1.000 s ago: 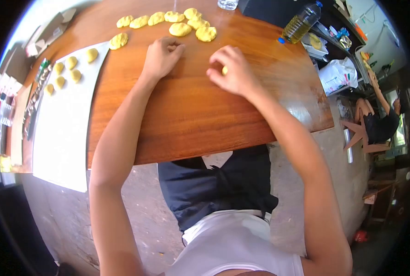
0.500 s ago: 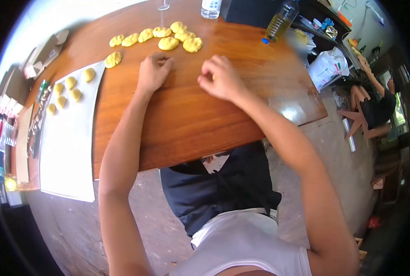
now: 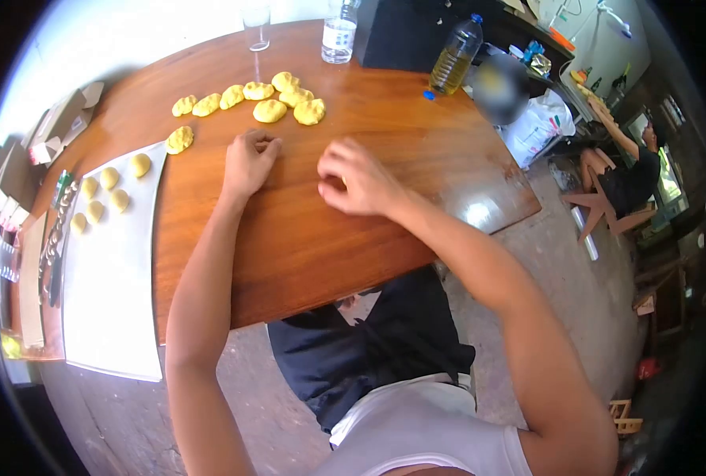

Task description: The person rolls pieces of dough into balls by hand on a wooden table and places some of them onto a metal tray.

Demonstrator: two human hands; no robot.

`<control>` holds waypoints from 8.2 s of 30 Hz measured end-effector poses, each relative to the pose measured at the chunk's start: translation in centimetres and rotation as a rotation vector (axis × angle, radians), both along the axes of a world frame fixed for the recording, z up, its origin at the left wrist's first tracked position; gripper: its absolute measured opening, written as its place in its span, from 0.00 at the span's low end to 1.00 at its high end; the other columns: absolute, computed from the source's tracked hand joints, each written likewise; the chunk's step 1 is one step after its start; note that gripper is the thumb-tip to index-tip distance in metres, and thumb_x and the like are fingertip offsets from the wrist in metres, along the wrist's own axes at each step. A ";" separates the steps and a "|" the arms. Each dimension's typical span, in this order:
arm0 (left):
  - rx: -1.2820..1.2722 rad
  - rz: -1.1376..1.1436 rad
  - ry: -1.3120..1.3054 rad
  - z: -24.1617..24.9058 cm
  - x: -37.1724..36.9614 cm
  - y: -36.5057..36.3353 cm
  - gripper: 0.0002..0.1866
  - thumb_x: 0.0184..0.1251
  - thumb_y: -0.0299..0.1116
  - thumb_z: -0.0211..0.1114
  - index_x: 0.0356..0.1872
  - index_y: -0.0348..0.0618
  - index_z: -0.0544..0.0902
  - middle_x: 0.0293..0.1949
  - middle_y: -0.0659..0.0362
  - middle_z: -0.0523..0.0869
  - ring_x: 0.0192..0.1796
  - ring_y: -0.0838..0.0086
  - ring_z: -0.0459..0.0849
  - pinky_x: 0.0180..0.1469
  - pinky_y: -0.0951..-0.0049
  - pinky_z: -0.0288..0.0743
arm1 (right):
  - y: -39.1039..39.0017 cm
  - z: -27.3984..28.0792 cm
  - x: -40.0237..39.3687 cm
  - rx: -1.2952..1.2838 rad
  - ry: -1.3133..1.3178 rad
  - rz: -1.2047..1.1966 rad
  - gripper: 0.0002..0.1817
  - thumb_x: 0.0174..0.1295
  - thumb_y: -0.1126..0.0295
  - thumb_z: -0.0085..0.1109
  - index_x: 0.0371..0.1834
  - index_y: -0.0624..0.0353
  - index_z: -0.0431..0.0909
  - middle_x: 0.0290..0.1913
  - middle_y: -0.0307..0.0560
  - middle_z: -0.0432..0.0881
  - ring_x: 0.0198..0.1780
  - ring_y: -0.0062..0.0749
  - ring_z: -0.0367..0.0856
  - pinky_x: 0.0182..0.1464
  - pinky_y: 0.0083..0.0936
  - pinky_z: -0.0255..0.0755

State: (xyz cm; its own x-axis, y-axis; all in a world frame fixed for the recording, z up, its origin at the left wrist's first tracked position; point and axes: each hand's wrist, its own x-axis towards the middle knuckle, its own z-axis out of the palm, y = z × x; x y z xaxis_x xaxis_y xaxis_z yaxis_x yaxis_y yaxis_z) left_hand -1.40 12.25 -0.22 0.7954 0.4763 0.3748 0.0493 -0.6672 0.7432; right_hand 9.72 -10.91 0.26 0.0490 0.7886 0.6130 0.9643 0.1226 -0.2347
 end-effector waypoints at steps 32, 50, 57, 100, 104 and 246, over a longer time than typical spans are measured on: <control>0.025 0.003 0.006 0.0 -0.1 -0.1 0.16 0.71 0.38 0.70 0.44 0.31 0.88 0.41 0.46 0.91 0.46 0.59 0.93 0.50 0.64 0.83 | -4.1 0.4 -3.3 -0.034 0.038 0.009 0.13 0.57 0.62 0.73 0.38 0.57 0.82 0.45 0.49 0.78 0.52 0.48 0.78 0.56 0.44 0.74; 0.179 -0.158 -0.132 1.7 -1.1 -4.7 0.09 0.70 0.28 0.67 0.46 0.35 0.88 0.45 0.47 0.90 0.51 0.56 0.89 0.55 0.61 0.81 | -3.1 1.1 -1.0 0.092 0.536 0.071 0.15 0.64 0.63 0.69 0.51 0.56 0.83 0.51 0.51 0.82 0.57 0.44 0.79 0.63 0.39 0.72; 0.518 -0.534 -0.032 1.7 -1.9 -13.8 0.15 0.71 0.27 0.67 0.57 0.39 0.87 0.63 0.44 0.81 0.67 0.46 0.80 0.69 0.55 0.75 | -4.1 -1.9 13.8 0.296 0.721 -0.325 0.07 0.68 0.67 0.64 0.43 0.59 0.83 0.34 0.45 0.84 0.39 0.34 0.85 0.45 0.29 0.78; 0.318 -0.183 0.190 1.8 2.3 -14.7 0.15 0.67 0.27 0.69 0.54 0.37 0.85 0.63 0.44 0.82 0.68 0.47 0.79 0.68 0.54 0.76 | -2.6 -0.9 17.6 0.067 0.694 -0.311 0.07 0.65 0.67 0.63 0.35 0.58 0.85 0.35 0.49 0.89 0.37 0.45 0.88 0.41 0.39 0.79; 0.482 -0.322 0.143 2.3 2.9 -17.6 0.07 0.64 0.24 0.68 0.42 0.37 0.83 0.50 0.46 0.84 0.52 0.48 0.82 0.56 0.56 0.78 | -2.8 -1.1 17.8 0.121 0.687 -0.247 0.07 0.64 0.68 0.63 0.35 0.58 0.85 0.35 0.49 0.89 0.37 0.45 0.88 0.40 0.39 0.79; 0.568 0.034 0.163 1.1 -4.2 -10.1 0.08 0.62 0.28 0.69 0.40 0.37 0.83 0.45 0.45 0.83 0.51 0.46 0.82 0.54 0.54 0.77 | -2.6 -1.7 17.6 0.038 0.409 -0.341 0.11 0.62 0.64 0.62 0.33 0.59 0.89 0.32 0.60 0.88 0.38 0.57 0.88 0.41 0.46 0.80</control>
